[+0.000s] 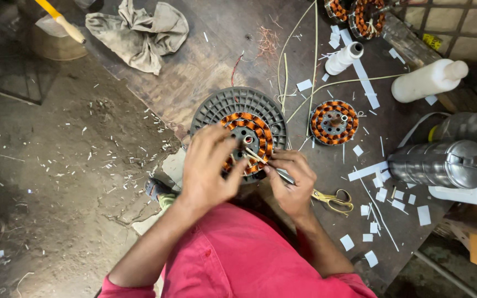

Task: The person winds thin white wire around the slots of a circular motor stator, using their hands to guide and secure the wire. They use scissors to cut the wire and a small wooden stick to push the wire into place. The person works on a single stator throughout the clip.

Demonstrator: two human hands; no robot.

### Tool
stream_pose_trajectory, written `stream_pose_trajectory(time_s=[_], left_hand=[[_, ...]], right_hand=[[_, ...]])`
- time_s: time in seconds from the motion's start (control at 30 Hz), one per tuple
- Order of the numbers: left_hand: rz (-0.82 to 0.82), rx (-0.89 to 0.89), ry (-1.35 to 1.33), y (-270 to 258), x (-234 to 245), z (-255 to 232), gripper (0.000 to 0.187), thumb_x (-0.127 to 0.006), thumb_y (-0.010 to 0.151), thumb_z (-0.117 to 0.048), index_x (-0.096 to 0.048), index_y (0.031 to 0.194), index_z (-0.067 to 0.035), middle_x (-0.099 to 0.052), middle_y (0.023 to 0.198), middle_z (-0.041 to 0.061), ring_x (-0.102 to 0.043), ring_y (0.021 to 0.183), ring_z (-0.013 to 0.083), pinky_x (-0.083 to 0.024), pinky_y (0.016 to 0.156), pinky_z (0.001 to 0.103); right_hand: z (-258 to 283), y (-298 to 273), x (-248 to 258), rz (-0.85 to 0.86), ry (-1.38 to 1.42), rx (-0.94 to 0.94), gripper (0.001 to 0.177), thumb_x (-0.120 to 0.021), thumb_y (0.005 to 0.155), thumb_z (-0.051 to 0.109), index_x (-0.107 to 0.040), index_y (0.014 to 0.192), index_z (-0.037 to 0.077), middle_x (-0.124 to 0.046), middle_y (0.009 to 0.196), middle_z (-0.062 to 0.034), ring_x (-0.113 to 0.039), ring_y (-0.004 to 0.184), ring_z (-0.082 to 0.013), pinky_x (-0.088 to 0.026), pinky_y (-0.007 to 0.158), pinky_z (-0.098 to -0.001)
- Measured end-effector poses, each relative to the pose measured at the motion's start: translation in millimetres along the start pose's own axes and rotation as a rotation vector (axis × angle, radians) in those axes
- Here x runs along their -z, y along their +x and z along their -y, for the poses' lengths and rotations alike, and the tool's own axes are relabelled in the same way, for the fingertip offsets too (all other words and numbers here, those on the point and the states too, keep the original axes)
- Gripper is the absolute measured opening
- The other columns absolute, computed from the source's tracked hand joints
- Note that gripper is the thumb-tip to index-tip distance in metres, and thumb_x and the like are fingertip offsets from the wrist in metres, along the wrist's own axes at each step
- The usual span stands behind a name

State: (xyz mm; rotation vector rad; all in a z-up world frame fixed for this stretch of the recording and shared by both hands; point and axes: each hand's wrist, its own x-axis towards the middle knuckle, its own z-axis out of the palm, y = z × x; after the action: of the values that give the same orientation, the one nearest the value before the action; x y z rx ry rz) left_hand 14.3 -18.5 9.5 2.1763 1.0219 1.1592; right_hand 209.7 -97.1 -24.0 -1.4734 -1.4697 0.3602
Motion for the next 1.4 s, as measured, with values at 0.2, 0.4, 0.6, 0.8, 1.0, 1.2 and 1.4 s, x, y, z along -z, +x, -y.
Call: stream_pose_trajectory(time_s=[0.2,0.4,0.6,0.8,1.0,1.2,1.4], left_hand=[[0.188,-0.274,0.172,2,-17,-12,0.036,-0.074,0.081,-0.011,-0.071,0.116,-0.006,-0.065,0.117,0.007,-0.059,0.105,0.0255,-0.045,0.101,0.044],[0.219,-0.236,0.063,4,-8,1,0.022,-0.075,0.084,-0.008,-0.072,0.105,-0.006,-0.068,0.109,0.007,-0.062,0.097,0.0262,-0.048,0.088,0.042],[0.069,-0.143,-0.084,0,-7,7,0.018,-0.079,0.083,-0.004,-0.072,0.100,-0.004,-0.068,0.098,0.008,-0.068,0.087,0.0280,-0.055,0.078,0.039],[0.035,-0.059,-0.172,1,-8,10,0.013,-0.080,0.084,-0.003,-0.074,0.096,-0.004,-0.069,0.091,0.007,-0.070,0.080,0.0254,-0.056,0.072,0.037],[0.054,-0.051,-0.183,1,-6,10,0.013,-0.080,0.084,-0.003,-0.074,0.095,-0.004,-0.069,0.090,0.006,-0.071,0.080,0.0249,-0.056,0.072,0.037],[0.109,-0.144,-0.162,3,0,15,0.021,-0.077,0.081,0.000,-0.073,0.101,-0.005,-0.069,0.097,0.007,-0.070,0.086,0.0257,-0.056,0.075,0.037],[0.320,-0.245,-0.145,11,15,25,0.029,-0.072,0.079,-0.001,-0.071,0.108,-0.007,-0.067,0.107,0.009,-0.067,0.098,0.0295,-0.054,0.085,0.040]], right_hand=[[2,-3,-7,-0.059,0.059,-0.053,0.014,-0.078,0.080,-0.006,-0.070,0.090,-0.002,-0.069,0.093,-0.0124,-0.067,0.089,-0.0249,-0.054,0.082,-0.0342],[1,2,-11,0.015,0.194,0.027,0.015,-0.077,0.080,-0.005,-0.070,0.092,-0.001,-0.070,0.095,-0.0124,-0.066,0.091,-0.0243,-0.053,0.083,-0.0348],[10,9,-14,0.072,0.040,0.104,0.020,-0.080,0.076,-0.003,-0.075,0.095,0.002,-0.071,0.096,-0.0090,-0.064,0.090,-0.0258,-0.052,0.081,-0.0363],[7,25,-1,0.224,0.076,0.227,0.024,-0.079,0.076,-0.005,-0.077,0.099,0.002,-0.070,0.098,-0.0078,-0.063,0.091,-0.0258,-0.051,0.081,-0.0363],[-3,30,0,0.283,0.106,0.250,0.022,-0.084,0.075,-0.001,-0.076,0.095,0.003,-0.069,0.094,-0.0065,-0.062,0.088,-0.0247,-0.049,0.080,-0.0371],[-6,23,-2,0.272,0.143,0.156,0.016,-0.078,0.077,0.000,-0.075,0.093,0.002,-0.070,0.097,-0.0086,-0.062,0.093,-0.0246,-0.050,0.084,-0.0362],[-12,19,-1,0.300,0.181,0.125,0.012,-0.078,0.079,0.005,-0.075,0.090,0.003,-0.069,0.104,-0.0094,-0.062,0.098,-0.0253,-0.049,0.089,-0.0378]])
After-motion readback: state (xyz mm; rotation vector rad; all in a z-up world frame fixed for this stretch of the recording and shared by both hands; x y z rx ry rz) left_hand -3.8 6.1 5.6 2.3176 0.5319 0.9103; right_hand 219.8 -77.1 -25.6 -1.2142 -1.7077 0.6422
